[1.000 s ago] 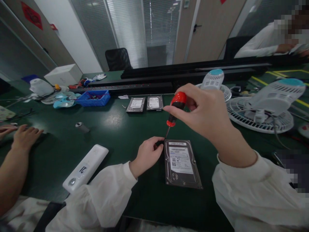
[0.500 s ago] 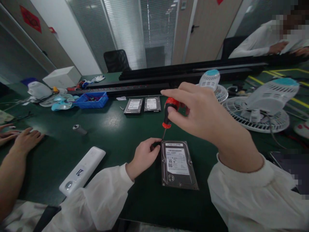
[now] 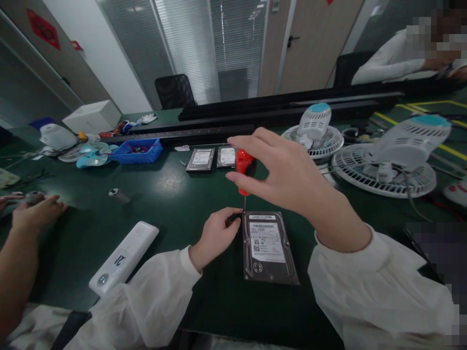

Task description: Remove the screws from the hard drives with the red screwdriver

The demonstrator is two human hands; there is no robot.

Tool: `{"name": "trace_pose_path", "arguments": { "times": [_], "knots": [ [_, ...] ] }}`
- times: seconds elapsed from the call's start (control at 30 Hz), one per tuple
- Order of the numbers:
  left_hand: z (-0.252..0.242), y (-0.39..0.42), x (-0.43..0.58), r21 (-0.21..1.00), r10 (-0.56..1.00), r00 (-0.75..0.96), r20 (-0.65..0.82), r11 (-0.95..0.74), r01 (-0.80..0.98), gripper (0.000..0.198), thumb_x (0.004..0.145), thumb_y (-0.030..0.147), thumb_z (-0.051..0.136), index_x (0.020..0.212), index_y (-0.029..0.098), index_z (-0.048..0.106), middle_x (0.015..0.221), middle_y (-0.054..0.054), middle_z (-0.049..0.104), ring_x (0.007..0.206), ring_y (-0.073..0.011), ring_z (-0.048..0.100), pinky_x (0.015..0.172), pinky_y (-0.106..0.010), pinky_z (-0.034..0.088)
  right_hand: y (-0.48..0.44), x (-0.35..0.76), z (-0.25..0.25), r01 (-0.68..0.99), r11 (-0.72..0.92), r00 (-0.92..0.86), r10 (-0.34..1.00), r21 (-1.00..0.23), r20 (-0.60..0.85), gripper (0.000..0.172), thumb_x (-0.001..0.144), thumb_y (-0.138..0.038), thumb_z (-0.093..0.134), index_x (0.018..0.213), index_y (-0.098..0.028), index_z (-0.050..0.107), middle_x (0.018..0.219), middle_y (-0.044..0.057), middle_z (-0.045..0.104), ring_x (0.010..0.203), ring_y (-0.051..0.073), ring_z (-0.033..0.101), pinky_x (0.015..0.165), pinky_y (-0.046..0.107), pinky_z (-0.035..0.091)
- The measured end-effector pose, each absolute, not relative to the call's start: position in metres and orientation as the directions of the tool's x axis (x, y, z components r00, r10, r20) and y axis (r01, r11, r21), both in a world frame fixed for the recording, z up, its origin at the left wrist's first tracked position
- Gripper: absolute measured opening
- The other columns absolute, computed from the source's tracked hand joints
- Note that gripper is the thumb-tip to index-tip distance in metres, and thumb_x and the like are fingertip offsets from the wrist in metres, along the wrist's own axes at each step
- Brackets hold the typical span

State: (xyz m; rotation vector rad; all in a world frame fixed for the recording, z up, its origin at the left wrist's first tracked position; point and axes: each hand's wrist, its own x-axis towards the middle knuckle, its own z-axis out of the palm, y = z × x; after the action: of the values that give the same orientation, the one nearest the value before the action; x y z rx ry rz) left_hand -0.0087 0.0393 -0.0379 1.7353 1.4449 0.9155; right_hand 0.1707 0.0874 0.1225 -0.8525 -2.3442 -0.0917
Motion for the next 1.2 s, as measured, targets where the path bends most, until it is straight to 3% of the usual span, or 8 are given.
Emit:
{"name": "trace_pose_path", "arguments": {
  "times": [0.1,0.27,0.5,0.6,0.73,0.93,1.2],
  "knots": [
    [-0.039,0.04,-0.009,0.852,0.986,0.142,0.091,-0.151,0.502,0.029,0.094,0.02,0.058,0.118,0.022,0.074,0.113,-0.005,0.077,0.082,-0.0188,0.072,0.074,-0.032,0.062,0.086,0.172,0.125,0.648,0.749,-0.551,0.585,-0.137,0.595,0.045,0.096,-0.046,0.058,0.128,-0.015,0.065,0.109,0.012,0.07,0.087,0.024,0.065,0.071,0.036,0.048],
    [-0.039,0.04,-0.009,0.826,0.981,0.152,0.122,-0.185,0.533,0.029,0.093,0.018,0.057,0.117,0.021,0.074,0.112,-0.005,0.077,0.086,-0.0195,0.073,0.078,-0.032,0.061,0.086,0.18,0.128,0.555,0.811,-0.614,0.55,-0.186,0.567,0.049,0.094,-0.028,0.055,0.141,-0.018,0.059,0.103,0.008,0.069,0.086,0.021,0.063,0.074,0.035,0.047],
    [-0.037,0.039,-0.009,0.811,0.975,0.17,0.142,-0.213,0.545,0.029,0.093,0.016,0.057,0.116,0.021,0.073,0.112,-0.005,0.077,0.089,-0.0205,0.073,0.081,-0.034,0.061,0.088,0.182,0.129,0.634,0.762,-0.587,0.585,-0.131,0.559,0.049,0.094,-0.046,0.062,0.136,-0.02,0.063,0.107,0.01,0.07,0.086,0.023,0.064,0.07,0.035,0.043],
    [-0.037,0.039,-0.009,0.816,0.975,0.174,0.138,-0.212,0.538,0.028,0.094,0.016,0.056,0.117,0.021,0.073,0.112,-0.005,0.077,0.089,-0.0207,0.073,0.08,-0.034,0.061,0.089,0.181,0.128,0.666,0.737,-0.576,0.608,-0.118,0.546,0.045,0.094,-0.045,0.063,0.131,-0.019,0.063,0.102,0.009,0.072,0.084,0.024,0.065,0.067,0.033,0.042],
    [-0.037,0.039,-0.009,0.817,0.977,0.167,0.13,-0.201,0.54,0.028,0.094,0.017,0.057,0.117,0.021,0.073,0.112,-0.005,0.076,0.09,-0.0205,0.073,0.081,-0.033,0.061,0.09,0.182,0.125,0.684,0.72,-0.587,0.638,-0.117,0.498,0.047,0.091,-0.045,0.066,0.128,-0.019,0.055,0.085,0.005,0.067,0.068,0.018,0.058,0.06,0.03,0.035],
    [-0.036,0.039,-0.01,0.83,0.978,0.178,0.109,-0.189,0.525,0.03,0.094,0.017,0.056,0.118,0.022,0.073,0.111,-0.004,0.077,0.085,-0.0194,0.072,0.077,-0.032,0.061,0.093,0.186,0.126,0.654,0.739,-0.59,0.632,-0.162,0.503,0.037,0.093,-0.039,0.062,0.124,-0.02,0.053,0.081,0.001,0.061,0.062,0.014,0.051,0.06,0.03,0.036],
    [-0.043,0.041,-0.011,0.846,0.978,0.175,0.115,-0.189,0.498,0.03,0.095,0.019,0.057,0.119,0.023,0.074,0.111,-0.004,0.077,0.084,-0.0188,0.072,0.074,-0.03,0.061,0.091,0.185,0.131,0.656,0.738,-0.583,0.628,-0.158,0.516,0.036,0.095,-0.039,0.057,0.123,-0.019,0.052,0.086,0.003,0.059,0.067,0.015,0.051,0.065,0.032,0.037]
  ]
}}
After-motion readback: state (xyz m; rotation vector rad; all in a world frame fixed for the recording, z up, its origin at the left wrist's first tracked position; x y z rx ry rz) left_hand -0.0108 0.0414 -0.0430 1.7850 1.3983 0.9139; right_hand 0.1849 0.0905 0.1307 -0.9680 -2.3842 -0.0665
